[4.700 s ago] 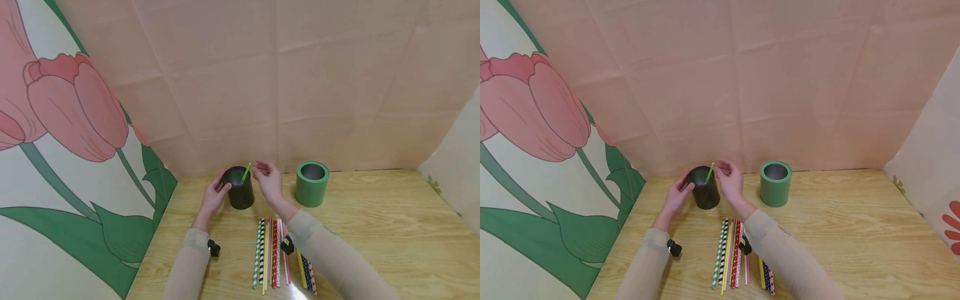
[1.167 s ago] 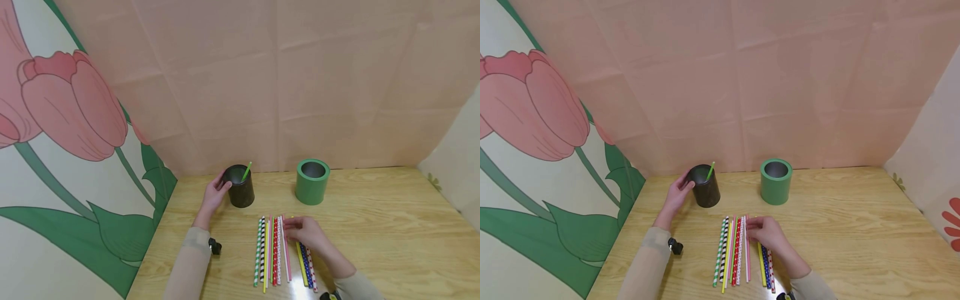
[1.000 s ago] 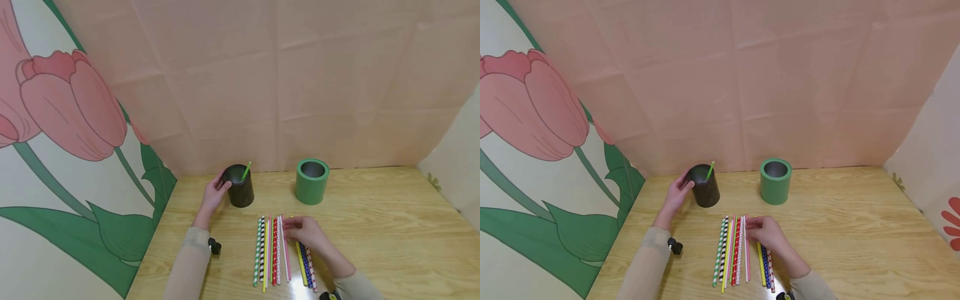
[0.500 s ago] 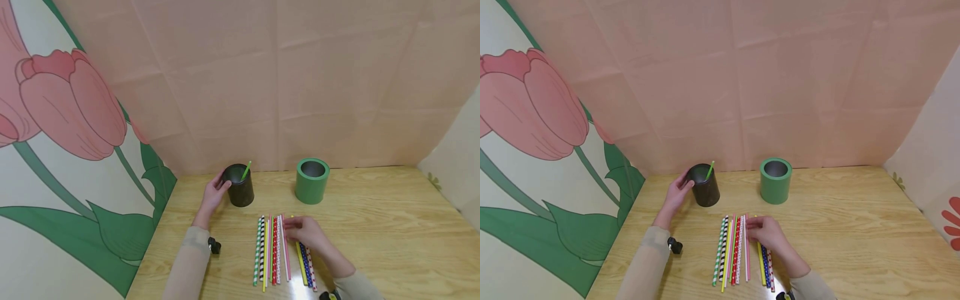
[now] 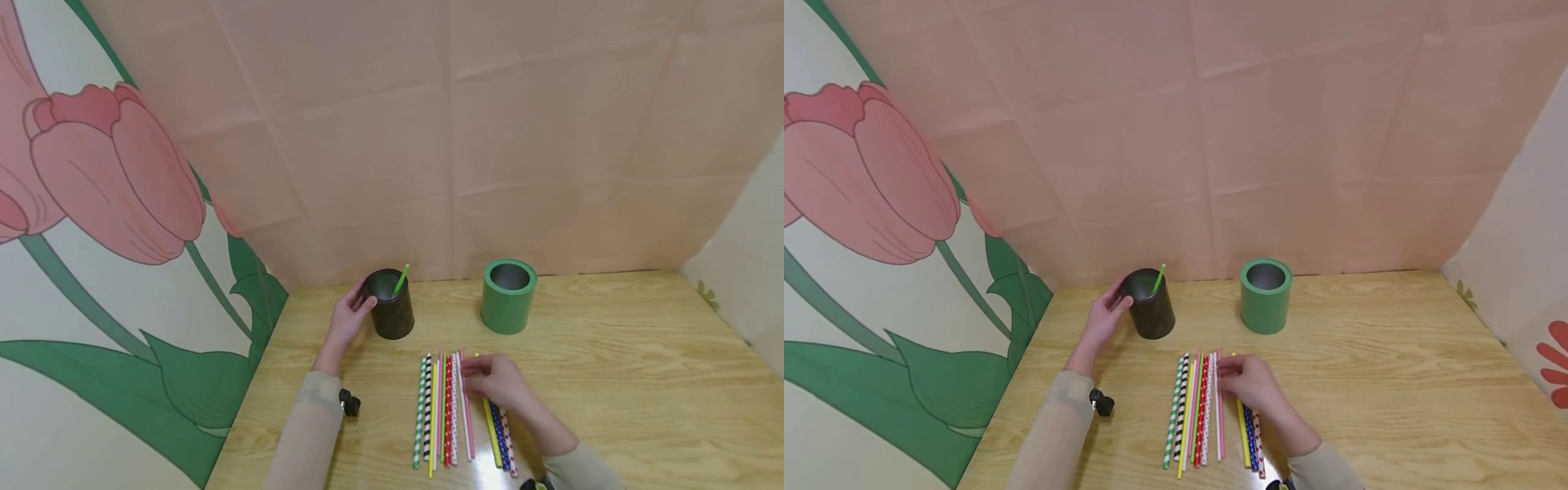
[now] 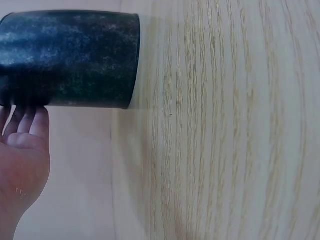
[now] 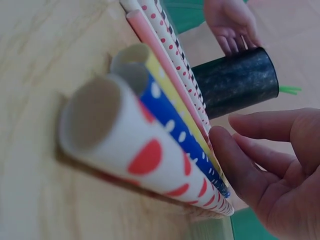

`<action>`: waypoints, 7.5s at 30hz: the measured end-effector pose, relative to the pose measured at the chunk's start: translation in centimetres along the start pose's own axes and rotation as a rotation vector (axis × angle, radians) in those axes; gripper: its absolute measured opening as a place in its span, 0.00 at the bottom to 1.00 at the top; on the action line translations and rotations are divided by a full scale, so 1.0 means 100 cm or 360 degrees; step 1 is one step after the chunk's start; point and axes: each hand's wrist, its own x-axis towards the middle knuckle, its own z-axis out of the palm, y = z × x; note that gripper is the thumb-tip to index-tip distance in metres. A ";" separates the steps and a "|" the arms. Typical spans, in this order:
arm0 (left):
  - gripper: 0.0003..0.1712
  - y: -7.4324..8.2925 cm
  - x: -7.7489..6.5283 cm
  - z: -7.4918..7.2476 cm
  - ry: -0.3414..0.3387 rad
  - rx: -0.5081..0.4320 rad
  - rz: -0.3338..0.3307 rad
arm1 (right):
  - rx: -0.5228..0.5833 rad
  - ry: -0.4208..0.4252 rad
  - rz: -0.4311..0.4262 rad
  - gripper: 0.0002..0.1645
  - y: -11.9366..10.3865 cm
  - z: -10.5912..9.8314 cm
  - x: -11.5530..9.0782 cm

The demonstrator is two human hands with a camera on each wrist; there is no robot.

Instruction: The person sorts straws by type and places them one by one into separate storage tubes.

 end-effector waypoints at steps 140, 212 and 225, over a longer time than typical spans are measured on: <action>0.36 0.000 -0.003 -0.001 -0.0017 0.0027 0.0002 | -0.0865 0.0130 -0.0123 0.18 -0.015 0.015 0.011; 0.36 -0.001 -0.007 -0.001 0.0001 0.0033 -0.0012 | 0.0098 -0.0028 -0.0014 0.27 -0.027 -0.025 0.007; 0.36 -0.004 -0.005 0.000 0.0001 -0.0002 -0.0013 | 0.0198 0.0026 -0.0070 0.28 -0.027 -0.035 0.009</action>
